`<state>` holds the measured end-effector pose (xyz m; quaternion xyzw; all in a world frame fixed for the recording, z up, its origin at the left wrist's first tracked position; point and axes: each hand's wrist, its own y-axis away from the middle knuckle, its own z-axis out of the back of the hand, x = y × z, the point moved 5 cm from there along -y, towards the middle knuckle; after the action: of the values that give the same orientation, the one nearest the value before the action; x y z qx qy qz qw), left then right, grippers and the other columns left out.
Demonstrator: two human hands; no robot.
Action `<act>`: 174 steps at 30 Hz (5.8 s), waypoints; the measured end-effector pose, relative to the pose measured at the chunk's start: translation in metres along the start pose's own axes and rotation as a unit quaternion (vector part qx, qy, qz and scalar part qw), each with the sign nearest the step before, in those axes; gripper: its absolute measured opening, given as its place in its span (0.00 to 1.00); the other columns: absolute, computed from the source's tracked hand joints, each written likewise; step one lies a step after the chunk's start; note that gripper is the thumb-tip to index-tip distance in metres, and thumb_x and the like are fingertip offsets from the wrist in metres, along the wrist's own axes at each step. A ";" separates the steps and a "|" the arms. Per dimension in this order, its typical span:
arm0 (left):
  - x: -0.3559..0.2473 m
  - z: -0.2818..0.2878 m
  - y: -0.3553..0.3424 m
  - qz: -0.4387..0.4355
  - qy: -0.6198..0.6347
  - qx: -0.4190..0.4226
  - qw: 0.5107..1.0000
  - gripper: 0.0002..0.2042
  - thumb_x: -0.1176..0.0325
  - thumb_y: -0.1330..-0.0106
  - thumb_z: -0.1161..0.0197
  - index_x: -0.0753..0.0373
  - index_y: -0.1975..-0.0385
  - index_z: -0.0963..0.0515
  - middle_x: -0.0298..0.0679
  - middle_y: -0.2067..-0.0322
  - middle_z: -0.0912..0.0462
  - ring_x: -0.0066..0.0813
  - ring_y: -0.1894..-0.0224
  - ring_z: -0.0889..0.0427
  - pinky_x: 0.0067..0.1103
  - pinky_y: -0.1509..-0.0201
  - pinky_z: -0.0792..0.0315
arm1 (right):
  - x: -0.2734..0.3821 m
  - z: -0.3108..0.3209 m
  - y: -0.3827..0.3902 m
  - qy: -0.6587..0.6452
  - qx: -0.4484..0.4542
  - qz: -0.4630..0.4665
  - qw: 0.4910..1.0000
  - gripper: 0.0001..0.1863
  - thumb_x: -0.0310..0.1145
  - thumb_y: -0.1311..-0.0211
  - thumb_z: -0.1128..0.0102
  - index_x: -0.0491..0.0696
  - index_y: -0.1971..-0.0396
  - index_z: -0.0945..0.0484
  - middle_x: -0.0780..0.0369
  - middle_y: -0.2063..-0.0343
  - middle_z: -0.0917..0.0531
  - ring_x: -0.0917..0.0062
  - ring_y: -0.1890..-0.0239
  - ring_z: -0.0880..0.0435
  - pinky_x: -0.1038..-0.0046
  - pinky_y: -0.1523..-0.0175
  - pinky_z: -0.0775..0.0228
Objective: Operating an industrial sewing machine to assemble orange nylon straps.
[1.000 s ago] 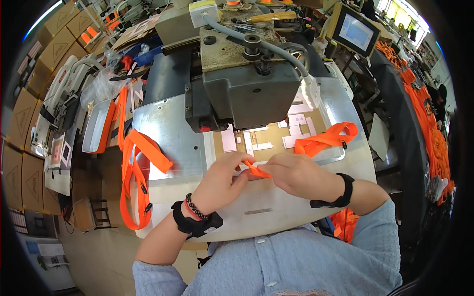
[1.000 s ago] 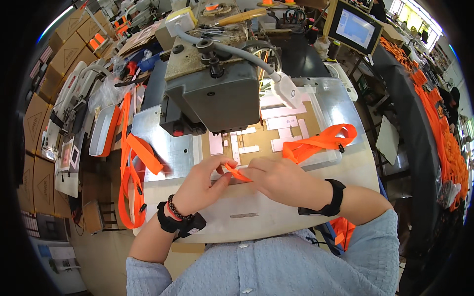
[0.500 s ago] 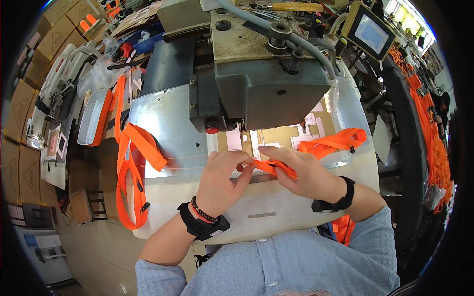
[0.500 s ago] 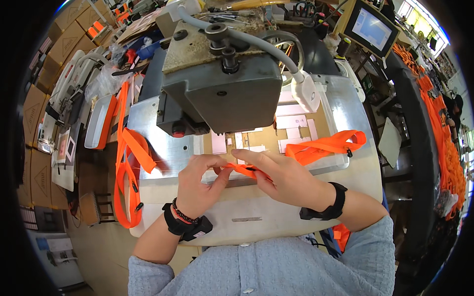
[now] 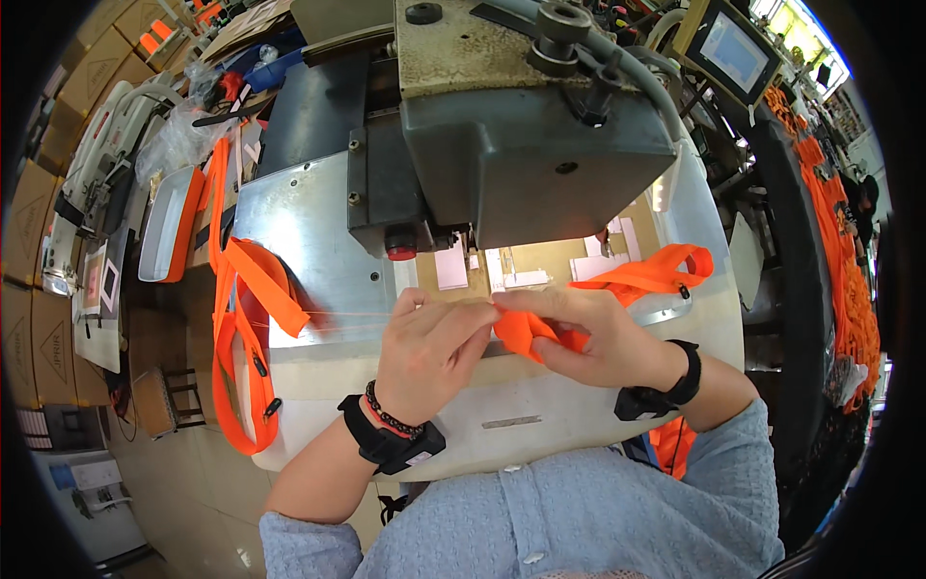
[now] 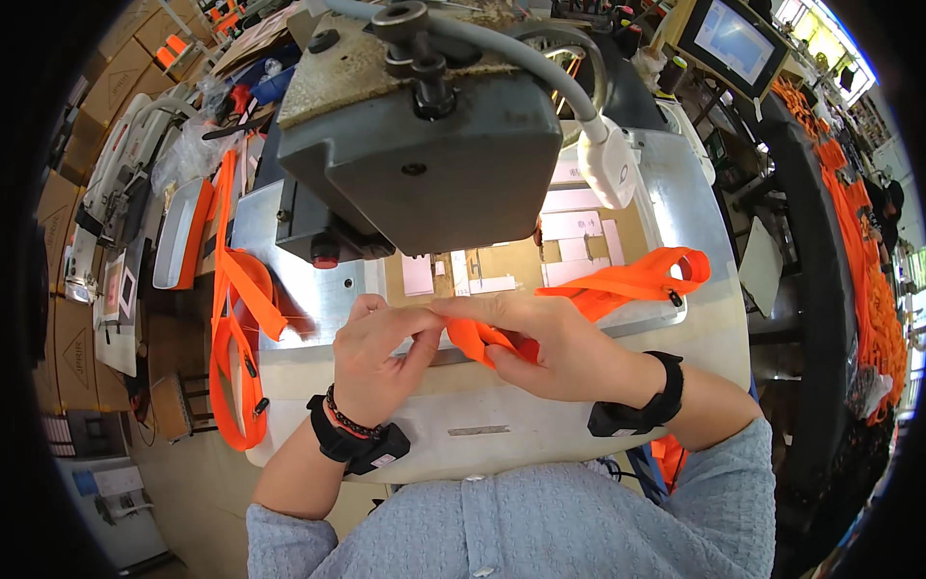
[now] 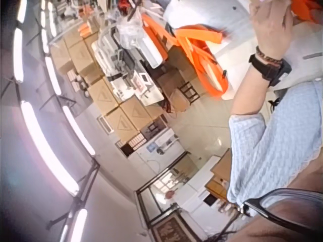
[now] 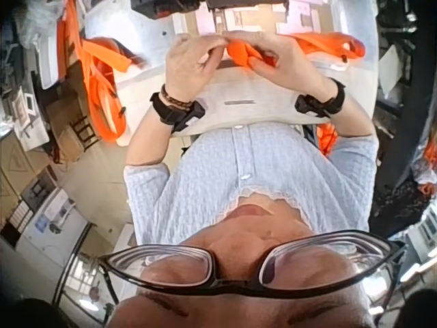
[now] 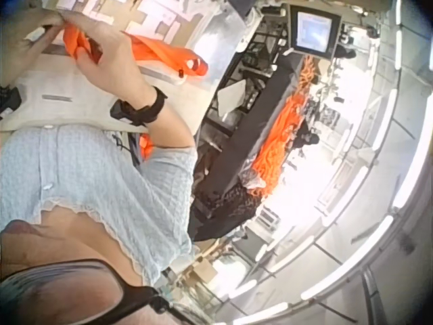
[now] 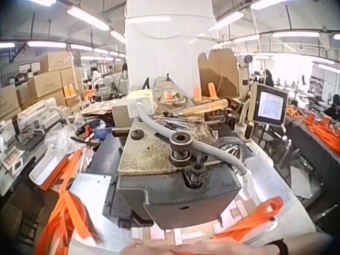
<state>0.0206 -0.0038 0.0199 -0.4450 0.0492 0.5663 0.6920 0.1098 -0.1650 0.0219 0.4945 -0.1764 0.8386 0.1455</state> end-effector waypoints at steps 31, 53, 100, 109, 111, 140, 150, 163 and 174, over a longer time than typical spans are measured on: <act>-0.006 0.010 0.002 -0.070 -0.035 0.017 0.997 0.11 0.80 0.45 0.29 0.55 0.65 0.15 0.36 0.61 0.09 0.22 0.70 0.14 0.30 0.48 0.33 | -0.004 -0.003 0.007 -0.017 -0.032 0.013 0.999 0.34 0.17 0.44 0.38 0.46 0.34 0.28 0.56 0.66 0.18 0.72 0.71 0.21 0.74 0.63 0.28; -0.007 0.010 0.004 -0.075 -0.031 0.007 0.997 0.09 0.75 0.46 0.27 0.58 0.68 0.19 0.35 0.65 0.10 0.23 0.76 0.18 0.31 0.46 0.32 | -0.003 -0.004 0.005 0.012 -0.029 0.014 0.999 0.32 0.16 0.46 0.39 0.44 0.37 0.26 0.59 0.68 0.19 0.71 0.70 0.18 0.73 0.63 0.26; 0.021 -0.021 0.015 0.386 0.364 0.179 0.829 0.17 0.85 0.35 0.38 0.77 0.46 0.27 0.46 0.53 0.16 0.26 0.51 0.15 0.19 0.46 0.22 | 0.006 0.002 0.005 0.288 -0.144 0.049 0.946 0.36 0.26 0.48 0.31 0.50 0.36 0.33 0.68 0.78 0.22 0.75 0.73 0.22 0.70 0.54 0.40; 0.018 -0.020 0.014 0.390 0.379 0.203 0.814 0.20 0.84 0.34 0.39 0.74 0.42 0.31 0.46 0.52 0.17 0.28 0.49 0.16 0.21 0.43 0.22 | 0.002 -0.001 0.002 0.274 -0.118 0.026 0.954 0.34 0.30 0.47 0.29 0.50 0.39 0.31 0.67 0.77 0.21 0.74 0.70 0.19 0.69 0.52 0.40; 0.019 -0.018 0.014 0.390 0.379 0.182 0.819 0.19 0.84 0.35 0.39 0.73 0.43 0.29 0.44 0.54 0.17 0.27 0.50 0.16 0.21 0.45 0.22 | 0.002 0.000 0.001 0.302 -0.095 0.015 0.949 0.33 0.35 0.47 0.28 0.50 0.40 0.29 0.66 0.76 0.21 0.73 0.69 0.19 0.68 0.52 0.38; 0.077 0.183 0.108 0.314 -0.410 0.114 0.849 0.23 0.76 0.49 0.31 0.55 0.50 0.24 0.40 0.60 0.17 0.43 0.51 0.19 0.40 0.47 0.30 | 0.081 0.034 0.083 0.109 0.188 0.065 0.974 0.30 0.26 0.43 0.30 0.47 0.38 0.23 0.55 0.36 0.24 0.59 0.43 0.21 0.65 0.38 0.28; 0.106 0.240 0.172 0.206 -0.314 -0.137 0.917 0.22 0.73 0.42 0.29 0.58 0.45 0.21 0.45 0.48 0.18 0.41 0.47 0.17 0.34 0.41 0.25 | -0.005 0.083 0.192 -0.258 -0.235 0.037 0.936 0.14 0.29 0.31 0.40 0.39 0.50 0.23 0.62 0.62 0.17 0.78 0.63 0.21 0.75 0.54 0.28; 0.142 -0.053 0.568 0.692 0.190 -0.060 0.694 0.12 0.62 0.32 0.38 0.65 0.58 0.19 0.36 0.68 0.16 0.25 0.68 0.17 0.24 0.66 0.21 | -0.134 0.107 0.207 -0.512 -0.289 -0.045 0.808 0.18 0.24 0.25 0.48 0.36 0.40 0.30 0.59 0.56 0.19 0.80 0.60 0.22 0.79 0.54 0.28; 0.190 -0.157 0.717 0.633 -0.111 0.283 0.712 0.14 0.55 0.43 0.29 0.56 0.62 0.14 0.42 0.61 0.12 0.44 0.59 0.13 0.34 0.54 0.20 | -0.139 0.117 0.197 -0.555 -0.252 0.009 0.793 0.18 0.22 0.24 0.52 0.36 0.39 0.34 0.58 0.54 0.24 0.78 0.59 0.26 0.75 0.52 0.32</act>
<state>-0.4365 0.0048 -0.5844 -0.0267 0.4000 0.8767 0.2659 0.1840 -0.4023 -0.0781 0.8192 -0.4360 0.3475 0.1346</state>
